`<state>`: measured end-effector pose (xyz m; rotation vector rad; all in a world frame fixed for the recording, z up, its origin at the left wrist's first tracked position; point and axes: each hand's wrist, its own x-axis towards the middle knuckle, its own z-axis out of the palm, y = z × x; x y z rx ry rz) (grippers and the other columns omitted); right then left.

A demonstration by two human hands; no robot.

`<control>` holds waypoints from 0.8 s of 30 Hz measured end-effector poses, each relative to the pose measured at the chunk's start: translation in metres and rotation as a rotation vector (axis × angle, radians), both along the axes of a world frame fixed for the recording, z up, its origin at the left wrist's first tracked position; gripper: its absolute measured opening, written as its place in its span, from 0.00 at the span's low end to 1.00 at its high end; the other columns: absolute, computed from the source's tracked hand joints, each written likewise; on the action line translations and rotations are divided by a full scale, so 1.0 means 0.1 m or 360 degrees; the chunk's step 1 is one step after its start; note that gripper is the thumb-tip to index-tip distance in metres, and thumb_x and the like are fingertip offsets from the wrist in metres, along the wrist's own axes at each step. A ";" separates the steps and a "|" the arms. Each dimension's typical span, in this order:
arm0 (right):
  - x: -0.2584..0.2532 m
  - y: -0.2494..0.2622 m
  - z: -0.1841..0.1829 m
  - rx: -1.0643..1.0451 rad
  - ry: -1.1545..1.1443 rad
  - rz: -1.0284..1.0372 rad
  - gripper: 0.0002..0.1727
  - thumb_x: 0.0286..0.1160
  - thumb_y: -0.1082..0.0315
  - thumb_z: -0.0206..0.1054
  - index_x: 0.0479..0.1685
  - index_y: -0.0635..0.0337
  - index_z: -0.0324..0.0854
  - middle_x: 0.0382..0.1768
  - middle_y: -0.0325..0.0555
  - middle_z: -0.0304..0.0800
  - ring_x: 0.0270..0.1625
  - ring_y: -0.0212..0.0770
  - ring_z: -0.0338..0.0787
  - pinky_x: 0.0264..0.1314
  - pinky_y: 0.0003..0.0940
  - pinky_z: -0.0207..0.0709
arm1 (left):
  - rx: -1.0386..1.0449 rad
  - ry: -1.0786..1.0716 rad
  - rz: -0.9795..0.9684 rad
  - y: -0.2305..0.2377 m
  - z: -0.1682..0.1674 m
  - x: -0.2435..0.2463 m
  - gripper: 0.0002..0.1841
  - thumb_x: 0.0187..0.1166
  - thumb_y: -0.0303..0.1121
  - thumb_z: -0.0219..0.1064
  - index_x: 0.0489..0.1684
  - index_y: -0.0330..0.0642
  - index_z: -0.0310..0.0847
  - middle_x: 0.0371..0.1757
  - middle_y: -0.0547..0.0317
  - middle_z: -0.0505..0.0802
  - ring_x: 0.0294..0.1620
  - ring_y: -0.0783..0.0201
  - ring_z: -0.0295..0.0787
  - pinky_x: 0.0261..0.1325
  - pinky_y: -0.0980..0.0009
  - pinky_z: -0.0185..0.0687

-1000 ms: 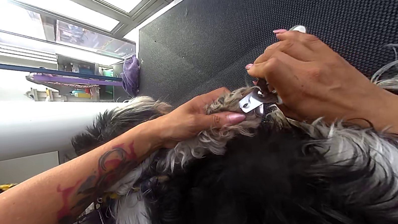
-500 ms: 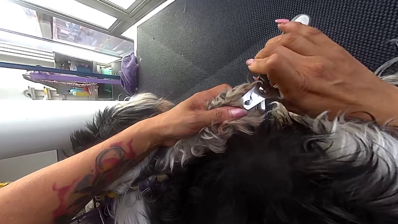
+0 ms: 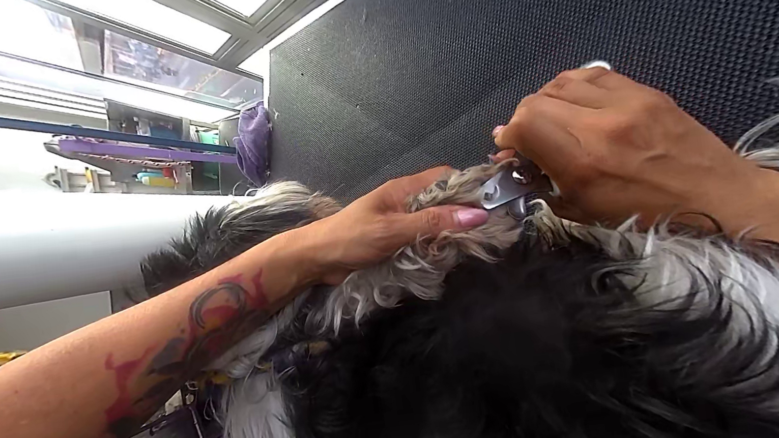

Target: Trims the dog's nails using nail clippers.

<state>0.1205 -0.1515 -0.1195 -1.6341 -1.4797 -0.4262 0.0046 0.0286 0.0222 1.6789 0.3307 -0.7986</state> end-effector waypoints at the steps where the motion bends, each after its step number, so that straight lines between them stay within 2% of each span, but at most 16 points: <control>1: 0.01 0.01 -0.01 0.0034 0.0028 -0.0027 0.10 0.85 0.70 0.53 0.40 0.67 0.75 0.24 0.56 0.78 0.27 0.58 0.83 0.31 0.48 0.71 | -0.0021 -0.0003 0.0004 0.00 0.00 0.00 0.09 0.86 0.28 0.58 0.58 0.44 0.77 0.48 0.71 0.91 0.48 0.80 0.88 0.53 0.81 0.86; 2: 0.01 0.00 0.00 0.0029 0.0066 -0.0068 0.11 0.87 0.69 0.54 0.39 0.67 0.74 0.21 0.54 0.75 0.23 0.57 0.80 0.25 0.46 0.67 | -0.0027 0.0003 0.0004 0.01 -0.01 -0.01 0.09 0.85 0.27 0.59 0.57 0.45 0.77 0.47 0.71 0.91 0.47 0.80 0.88 0.52 0.81 0.86; 4: 0.03 -0.02 0.00 -0.0016 0.0148 -0.0122 0.10 0.84 0.68 0.55 0.40 0.67 0.73 0.19 0.53 0.74 0.20 0.56 0.79 0.22 0.45 0.65 | -0.0052 0.0028 -0.0006 0.03 0.00 -0.03 0.10 0.85 0.27 0.60 0.59 0.45 0.77 0.48 0.70 0.91 0.48 0.79 0.89 0.52 0.80 0.87; 5: 0.04 -0.03 0.00 -0.0034 0.0193 -0.0125 0.10 0.80 0.68 0.56 0.43 0.68 0.74 0.21 0.55 0.75 0.22 0.58 0.80 0.23 0.47 0.66 | -0.0060 0.0057 -0.0006 0.05 0.01 -0.04 0.10 0.84 0.27 0.60 0.60 0.45 0.76 0.48 0.70 0.91 0.47 0.79 0.89 0.52 0.80 0.87; 8: 0.03 -0.06 -0.03 -0.0024 0.0320 -0.0097 0.15 0.67 0.71 0.60 0.51 0.71 0.73 0.30 0.61 0.81 0.33 0.63 0.84 0.36 0.54 0.73 | -0.0037 0.0248 0.0092 0.06 0.08 -0.07 0.11 0.87 0.28 0.56 0.63 0.48 0.73 0.47 0.71 0.91 0.45 0.80 0.90 0.49 0.81 0.88; 9: 0.02 -0.07 -0.02 0.0002 0.0333 -0.0086 0.16 0.67 0.71 0.60 0.52 0.71 0.74 0.33 0.62 0.82 0.35 0.63 0.85 0.40 0.53 0.74 | -0.0015 0.0314 0.0132 0.06 0.09 -0.08 0.12 0.88 0.29 0.53 0.65 0.49 0.73 0.46 0.71 0.91 0.44 0.80 0.90 0.48 0.81 0.88; 11: -0.03 -0.09 0.02 0.0026 0.0332 -0.0027 0.15 0.72 0.69 0.60 0.53 0.70 0.74 0.37 0.61 0.84 0.38 0.60 0.86 0.43 0.51 0.76 | 0.0006 0.0364 0.0183 0.08 0.06 -0.10 0.12 0.91 0.31 0.49 0.65 0.50 0.72 0.43 0.71 0.91 0.42 0.81 0.89 0.45 0.81 0.88; 13: -0.10 -0.07 0.07 0.0017 0.0323 0.0053 0.15 0.70 0.68 0.60 0.52 0.67 0.76 0.34 0.56 0.83 0.35 0.56 0.85 0.39 0.48 0.76 | 0.0061 0.0364 0.0180 0.10 0.01 -0.12 0.13 0.92 0.32 0.46 0.64 0.49 0.73 0.42 0.72 0.90 0.41 0.82 0.88 0.45 0.82 0.86; 16: -0.18 -0.03 0.14 -0.0179 0.0320 0.0185 0.16 0.60 0.71 0.62 0.48 0.66 0.77 0.30 0.50 0.80 0.34 0.56 0.86 0.36 0.49 0.77 | 0.0198 0.0402 0.0120 0.10 -0.04 -0.10 0.14 0.93 0.34 0.47 0.68 0.47 0.72 0.44 0.70 0.89 0.43 0.82 0.87 0.47 0.82 0.84; 18: -0.23 0.02 0.12 -0.0313 0.0282 0.0243 0.11 0.60 0.73 0.63 0.43 0.63 0.77 0.25 0.46 0.76 0.29 0.52 0.83 0.31 0.45 0.74 | 0.0296 0.0417 0.0075 0.11 -0.05 -0.07 0.14 0.93 0.37 0.47 0.69 0.46 0.71 0.44 0.69 0.88 0.43 0.82 0.86 0.47 0.83 0.83; 20: -0.28 0.06 0.08 -0.0355 0.0204 0.0331 0.07 0.63 0.75 0.63 0.40 0.62 0.78 0.23 0.45 0.76 0.27 0.50 0.83 0.28 0.43 0.73 | 0.0345 0.0408 0.0091 0.12 -0.06 -0.04 0.14 0.94 0.37 0.47 0.67 0.46 0.71 0.41 0.68 0.88 0.39 0.82 0.86 0.44 0.83 0.83; 22: -0.31 0.07 0.04 -0.0303 0.0143 0.0433 0.09 0.69 0.74 0.58 0.43 0.62 0.82 0.25 0.46 0.80 0.29 0.50 0.86 0.31 0.43 0.76 | 0.0355 0.0405 0.0107 0.14 -0.07 -0.01 0.14 0.94 0.37 0.47 0.68 0.46 0.72 0.41 0.68 0.89 0.40 0.81 0.87 0.45 0.82 0.84; 24: -0.31 0.03 0.02 -0.0215 0.0155 0.0469 0.14 0.74 0.71 0.54 0.51 0.62 0.82 0.29 0.45 0.85 0.35 0.49 0.90 0.39 0.43 0.82 | 0.0347 0.0410 0.0167 0.15 -0.07 0.01 0.14 0.94 0.37 0.47 0.68 0.47 0.70 0.41 0.67 0.90 0.40 0.80 0.88 0.44 0.82 0.85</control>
